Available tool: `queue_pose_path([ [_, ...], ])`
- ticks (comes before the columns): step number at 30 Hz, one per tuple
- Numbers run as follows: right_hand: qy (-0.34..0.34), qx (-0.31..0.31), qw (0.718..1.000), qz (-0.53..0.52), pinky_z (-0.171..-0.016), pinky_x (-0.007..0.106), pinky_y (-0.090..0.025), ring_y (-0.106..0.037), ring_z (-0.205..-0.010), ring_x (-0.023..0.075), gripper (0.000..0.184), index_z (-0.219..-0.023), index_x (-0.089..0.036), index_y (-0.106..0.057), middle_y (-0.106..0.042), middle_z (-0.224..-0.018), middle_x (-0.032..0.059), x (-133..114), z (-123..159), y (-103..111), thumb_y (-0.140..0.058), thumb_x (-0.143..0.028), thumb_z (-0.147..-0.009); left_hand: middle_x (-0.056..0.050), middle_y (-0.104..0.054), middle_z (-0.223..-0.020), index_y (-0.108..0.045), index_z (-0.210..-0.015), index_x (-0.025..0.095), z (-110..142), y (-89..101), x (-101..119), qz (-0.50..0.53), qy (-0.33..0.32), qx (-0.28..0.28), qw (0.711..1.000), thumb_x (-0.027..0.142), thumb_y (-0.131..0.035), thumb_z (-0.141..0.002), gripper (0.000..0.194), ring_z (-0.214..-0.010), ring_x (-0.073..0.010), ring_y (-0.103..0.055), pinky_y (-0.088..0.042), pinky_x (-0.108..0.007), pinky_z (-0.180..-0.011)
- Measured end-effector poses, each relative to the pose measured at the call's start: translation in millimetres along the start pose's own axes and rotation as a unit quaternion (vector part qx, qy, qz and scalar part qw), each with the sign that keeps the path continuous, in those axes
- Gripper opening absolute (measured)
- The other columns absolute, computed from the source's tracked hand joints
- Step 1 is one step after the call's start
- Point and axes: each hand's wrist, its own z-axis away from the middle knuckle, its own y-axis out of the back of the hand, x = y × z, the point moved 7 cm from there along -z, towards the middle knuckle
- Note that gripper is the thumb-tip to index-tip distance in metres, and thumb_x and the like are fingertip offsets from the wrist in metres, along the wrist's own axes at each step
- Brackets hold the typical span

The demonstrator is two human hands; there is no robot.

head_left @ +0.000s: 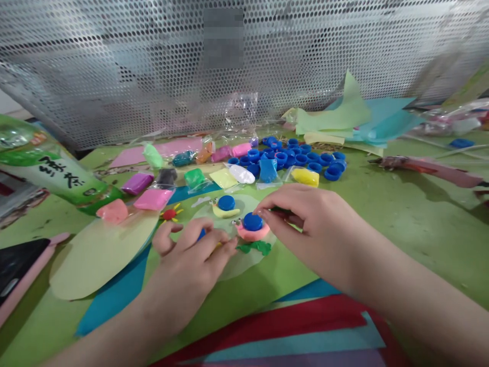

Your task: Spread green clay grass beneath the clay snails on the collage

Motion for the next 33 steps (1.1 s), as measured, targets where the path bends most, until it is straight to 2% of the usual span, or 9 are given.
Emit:
queue_pose_path([
  [7,-0.001,0.019,1.000,0.015,-0.050,0.026,-0.037,-0.054,-0.062,0.0135,0.018,-0.072,-0.020,-0.063,-0.059,-0.070,0.0017,0.6,0.3,5.9,-0.050,-0.016,-0.084,-0.004,-0.060,-0.098,-0.056,-0.105,0.024,1.9,-6.1,1.3,-0.004,0.019,-0.026,0.999,0.012,-0.032,-0.086,0.033,-0.108,-0.0303,-0.043,-0.033,-0.045,-0.086],
  [12,-0.002,0.018,1.000,0.011,-0.050,0.025,-0.038,-0.054,-0.061,0.0129,0.017,-0.071,-0.022,-0.062,-0.060,-0.071,0.0007,0.9,0.9,7.1,-0.051,-0.016,-0.083,-0.004,-0.063,-0.101,-0.056,-0.107,0.027,1.5,-4.7,-2.0,-0.009,0.041,-0.016,0.999,0.024,-0.024,-0.091,0.036,-0.101,-0.0274,-0.052,-0.035,-0.049,-0.087],
  [15,-0.013,0.017,1.000,0.011,-0.048,0.025,-0.038,-0.054,-0.058,0.0125,0.016,-0.072,-0.021,-0.063,-0.060,-0.070,0.0005,2.3,0.1,7.9,-0.052,-0.016,-0.082,-0.003,-0.065,-0.100,-0.058,-0.101,0.026,1.3,-5.9,-0.9,0.000,0.034,-0.027,0.999,0.023,-0.020,-0.090,0.039,-0.094,-0.0245,-0.058,-0.035,-0.050,-0.091],
  [20,-0.015,0.019,0.999,0.023,-0.045,0.025,-0.035,-0.053,-0.057,0.0124,0.016,-0.071,-0.022,-0.063,-0.060,-0.069,0.0004,3.1,-1.0,8.6,-0.052,-0.017,-0.081,-0.003,-0.066,-0.094,-0.057,-0.106,0.024,1.1,-8.1,3.7,-0.009,0.016,-0.030,0.999,0.014,-0.026,-0.086,0.038,-0.095,-0.0262,-0.059,-0.036,-0.049,-0.092],
  [24,-0.007,0.026,0.999,0.041,-0.046,0.026,-0.033,-0.051,-0.056,0.0123,0.017,-0.071,-0.022,-0.064,-0.059,-0.066,0.0003,1.7,0.4,10.0,-0.051,-0.018,-0.082,-0.008,-0.064,-0.101,-0.055,-0.109,0.021,7.1,-9.9,4.7,-0.016,-0.014,-0.052,0.998,0.010,-0.025,-0.082,0.043,-0.102,-0.0303,-0.055,-0.029,-0.056,-0.097],
  [27,-0.005,0.022,0.999,0.044,-0.045,0.026,-0.033,-0.049,-0.055,0.0119,0.017,-0.070,-0.021,-0.064,-0.058,-0.065,0.0001,0.7,0.5,10.4,-0.052,-0.018,-0.082,-0.005,-0.063,-0.108,-0.057,-0.103,0.025,13.0,-7.8,6.4,-0.015,-0.050,-0.059,0.997,0.013,-0.029,-0.083,0.037,-0.104,-0.0294,-0.054,-0.024,-0.056,-0.100],
  [30,-0.012,0.018,0.999,0.049,-0.045,0.026,-0.032,-0.050,-0.055,0.0120,0.016,-0.069,-0.021,-0.063,-0.058,-0.065,0.0002,1.3,-1.0,10.3,-0.053,-0.019,-0.082,-0.004,-0.062,-0.112,-0.058,-0.099,0.026,14.1,-7.5,4.3,-0.012,-0.022,-0.066,0.998,0.016,-0.028,-0.084,0.035,-0.104,-0.0290,-0.053,-0.026,-0.057,-0.098],
  [33,-0.019,0.013,0.998,0.054,-0.045,0.026,-0.033,-0.050,-0.055,0.0121,0.017,-0.068,-0.021,-0.062,-0.058,-0.065,0.0003,2.3,-2.2,9.4,-0.053,-0.018,-0.082,-0.007,-0.060,-0.109,-0.058,-0.104,0.025,9.6,-3.9,5.1,-0.013,0.020,-0.037,0.999,0.022,-0.030,-0.086,0.034,-0.107,-0.0325,-0.048,-0.033,-0.057,-0.089],
])
